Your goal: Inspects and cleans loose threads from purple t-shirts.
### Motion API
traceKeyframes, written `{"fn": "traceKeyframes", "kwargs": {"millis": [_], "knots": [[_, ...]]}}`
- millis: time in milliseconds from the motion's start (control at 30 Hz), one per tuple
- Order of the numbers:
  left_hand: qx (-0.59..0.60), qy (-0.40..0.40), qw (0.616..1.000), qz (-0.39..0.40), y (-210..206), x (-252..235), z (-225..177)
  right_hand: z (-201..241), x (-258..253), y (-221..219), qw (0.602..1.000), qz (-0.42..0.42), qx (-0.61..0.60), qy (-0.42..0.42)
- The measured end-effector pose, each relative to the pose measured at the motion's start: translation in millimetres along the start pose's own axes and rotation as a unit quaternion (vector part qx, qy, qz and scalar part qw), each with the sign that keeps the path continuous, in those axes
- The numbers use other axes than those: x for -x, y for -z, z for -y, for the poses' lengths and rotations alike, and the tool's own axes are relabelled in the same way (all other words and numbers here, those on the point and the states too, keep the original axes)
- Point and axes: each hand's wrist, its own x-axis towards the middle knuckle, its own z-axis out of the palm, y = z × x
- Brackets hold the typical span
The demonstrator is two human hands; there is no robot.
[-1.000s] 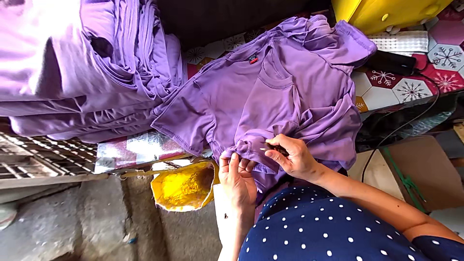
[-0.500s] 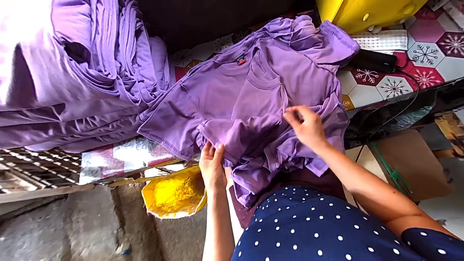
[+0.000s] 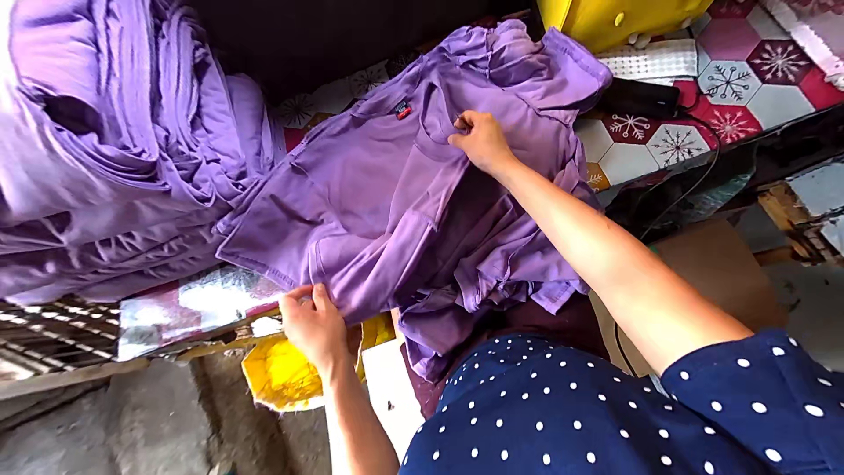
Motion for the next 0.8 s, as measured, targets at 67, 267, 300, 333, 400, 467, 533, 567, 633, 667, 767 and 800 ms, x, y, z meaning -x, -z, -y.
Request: {"fn": "traceKeyframes", "kwargs": {"millis": [67,267,300,333,400,467,533,567,633,667,767,800], "knots": [[-0.060,-0.093,0.994,-0.005,5.7,2.0,-9.5,-1.0,26.7,7.8,0.996,-0.034,-0.057,0.057],[0.127,-0.368,0.912,0.132,-66.4,5.1,-135.8,-30.5,116.1,26.2,0.976,-0.047,-0.186,0.107],[0.142,-0.382,0.896,0.174,-86.0,5.2,-161.5,-32.6,127.0,30.6,0.976,-0.043,-0.188,0.104],[0.149,-0.399,0.880,0.210,-107.5,4.4,-185.0,-35.2,134.8,34.6,0.976,-0.038,-0.187,0.103],[0.115,-0.442,0.849,0.265,-149.5,3.0,-224.7,-41.6,143.5,43.6,0.975,-0.023,-0.198,0.097],[0.056,-0.487,0.817,0.304,-186.2,1.6,-248.4,-48.1,151.6,50.9,0.967,-0.012,-0.250,0.049],[0.013,-0.524,0.785,0.330,-209.1,-2.5,-260.6,-51.1,156.5,56.4,0.947,-0.013,-0.319,-0.024],[0.001,-0.539,0.771,0.339,-216.1,-5.8,-264.4,-51.8,157.8,59.7,0.935,-0.010,-0.351,-0.050],[-0.015,-0.557,0.756,0.345,-225.0,-13.5,-266.7,-50.8,160.6,66.4,0.908,0.006,-0.410,-0.084],[-0.012,-0.557,0.756,0.345,-226.3,-17.5,-266.3,-48.9,161.7,69.6,0.896,0.012,-0.434,-0.095],[0.062,-0.488,0.810,0.320,-219.8,-26.8,-265.8,-39.0,160.8,76.3,0.874,0.008,-0.471,-0.118],[0.126,-0.428,0.841,0.307,-214.0,-28.0,-267.1,-34.1,159.9,77.3,0.877,-0.008,-0.465,-0.119]]}}
